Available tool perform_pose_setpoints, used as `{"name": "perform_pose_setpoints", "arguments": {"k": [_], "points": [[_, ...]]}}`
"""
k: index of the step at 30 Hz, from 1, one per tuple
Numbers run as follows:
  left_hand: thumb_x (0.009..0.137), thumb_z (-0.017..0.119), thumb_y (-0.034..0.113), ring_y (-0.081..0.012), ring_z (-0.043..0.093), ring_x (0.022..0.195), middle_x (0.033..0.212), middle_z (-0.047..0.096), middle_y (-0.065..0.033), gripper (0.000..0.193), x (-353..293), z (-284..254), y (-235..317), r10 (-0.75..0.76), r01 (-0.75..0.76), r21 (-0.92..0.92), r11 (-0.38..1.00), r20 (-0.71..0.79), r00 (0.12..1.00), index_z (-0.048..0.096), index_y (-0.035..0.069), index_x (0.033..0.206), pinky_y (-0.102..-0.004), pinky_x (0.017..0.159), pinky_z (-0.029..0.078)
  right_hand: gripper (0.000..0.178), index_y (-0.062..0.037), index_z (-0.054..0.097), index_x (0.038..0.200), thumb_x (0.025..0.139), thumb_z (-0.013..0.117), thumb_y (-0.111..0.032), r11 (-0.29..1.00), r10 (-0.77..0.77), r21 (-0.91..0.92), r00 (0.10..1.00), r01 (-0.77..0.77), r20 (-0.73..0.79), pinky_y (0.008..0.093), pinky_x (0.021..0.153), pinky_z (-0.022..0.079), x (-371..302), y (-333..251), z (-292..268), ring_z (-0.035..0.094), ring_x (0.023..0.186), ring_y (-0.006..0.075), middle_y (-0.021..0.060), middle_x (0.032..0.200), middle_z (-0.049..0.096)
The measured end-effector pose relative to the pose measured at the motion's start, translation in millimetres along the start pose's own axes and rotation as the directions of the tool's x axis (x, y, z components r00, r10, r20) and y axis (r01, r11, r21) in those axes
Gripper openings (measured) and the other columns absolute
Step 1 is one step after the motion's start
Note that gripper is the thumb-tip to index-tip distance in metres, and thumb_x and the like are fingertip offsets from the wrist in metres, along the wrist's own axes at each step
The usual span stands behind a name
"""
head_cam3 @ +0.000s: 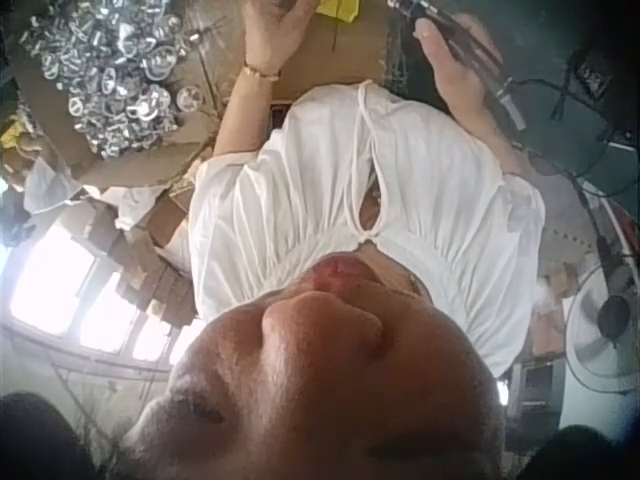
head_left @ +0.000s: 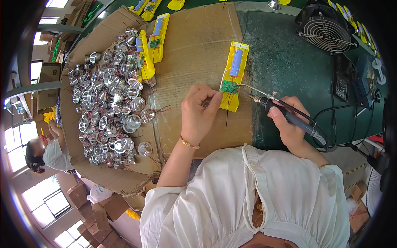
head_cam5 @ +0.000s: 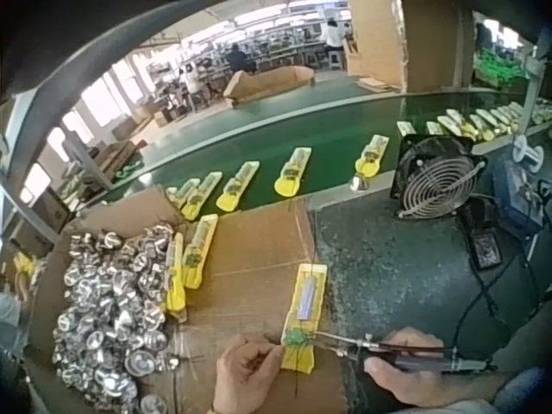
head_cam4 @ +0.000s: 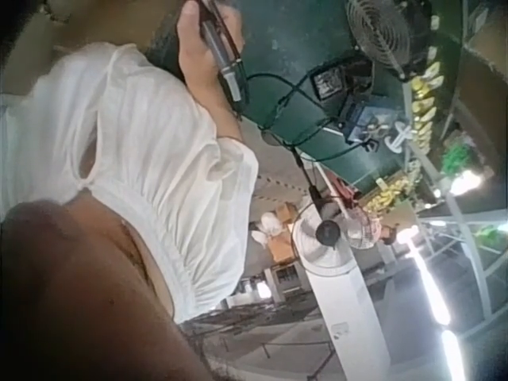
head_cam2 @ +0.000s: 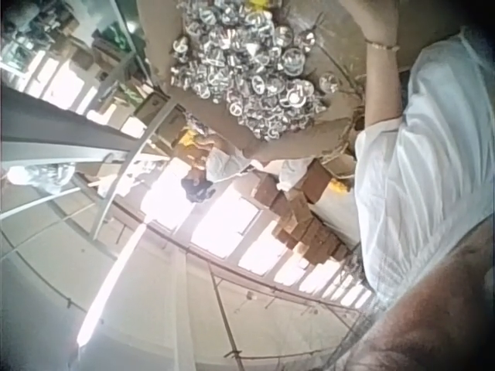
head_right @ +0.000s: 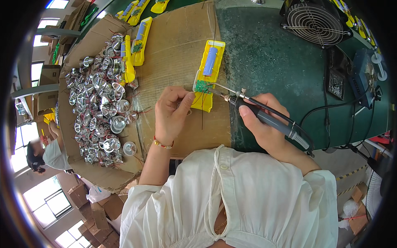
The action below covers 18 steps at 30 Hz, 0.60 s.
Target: Soldering wires and circuit boards into plastic flashlight housings on an assembly line.
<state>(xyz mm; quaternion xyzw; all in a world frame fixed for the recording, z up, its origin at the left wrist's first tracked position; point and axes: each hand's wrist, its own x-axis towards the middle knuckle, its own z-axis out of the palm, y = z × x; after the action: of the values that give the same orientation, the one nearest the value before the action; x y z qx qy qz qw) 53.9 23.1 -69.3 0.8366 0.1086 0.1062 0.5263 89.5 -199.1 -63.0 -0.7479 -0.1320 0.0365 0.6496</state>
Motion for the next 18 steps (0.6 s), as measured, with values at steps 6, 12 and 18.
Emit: {"name": "perform_pose_setpoints", "arguments": {"k": [6,12,18], "points": [[0.077,0.064,0.004,-0.0145,0.057,0.060,0.076,0.058,-0.0084,0.009,1,10,10,-0.036,0.041,0.059,0.997,-0.079,0.996,0.061,-0.003,0.075,-0.0249,0.054,0.045,0.015,0.0027,0.054,0.087,0.080,0.063,-0.007,0.999,0.004,-0.040,0.998,-0.002,0.055,0.0229,0.059,0.046,4,1,4,0.057,0.065,0.0106,0.0087,0.072,0.061],[0.076,0.063,0.003,-0.0143,0.057,0.059,0.076,0.058,-0.0086,0.007,0,9,9,-0.010,0.017,0.076,0.997,-0.090,0.996,0.060,-0.003,0.074,-0.0249,0.054,0.046,0.014,0.0021,0.054,0.085,0.079,0.063,-0.006,1.000,0.026,-0.013,0.998,-0.025,0.058,0.0227,0.059,0.046,5,3,8,0.057,0.064,0.0102,0.0084,0.071,0.061],[0.075,0.064,0.003,-0.0147,0.057,0.059,0.076,0.058,-0.0088,0.007,0,11,6,-0.033,0.040,0.059,0.997,-0.110,0.993,0.060,-0.003,0.074,-0.0250,0.054,0.046,0.016,0.0007,0.055,0.082,0.079,0.066,-0.010,0.999,-0.016,0.052,0.999,0.014,0.032,0.0204,0.051,0.043,6,8,12,0.053,0.058,0.0049,0.0031,0.065,0.059]]}}
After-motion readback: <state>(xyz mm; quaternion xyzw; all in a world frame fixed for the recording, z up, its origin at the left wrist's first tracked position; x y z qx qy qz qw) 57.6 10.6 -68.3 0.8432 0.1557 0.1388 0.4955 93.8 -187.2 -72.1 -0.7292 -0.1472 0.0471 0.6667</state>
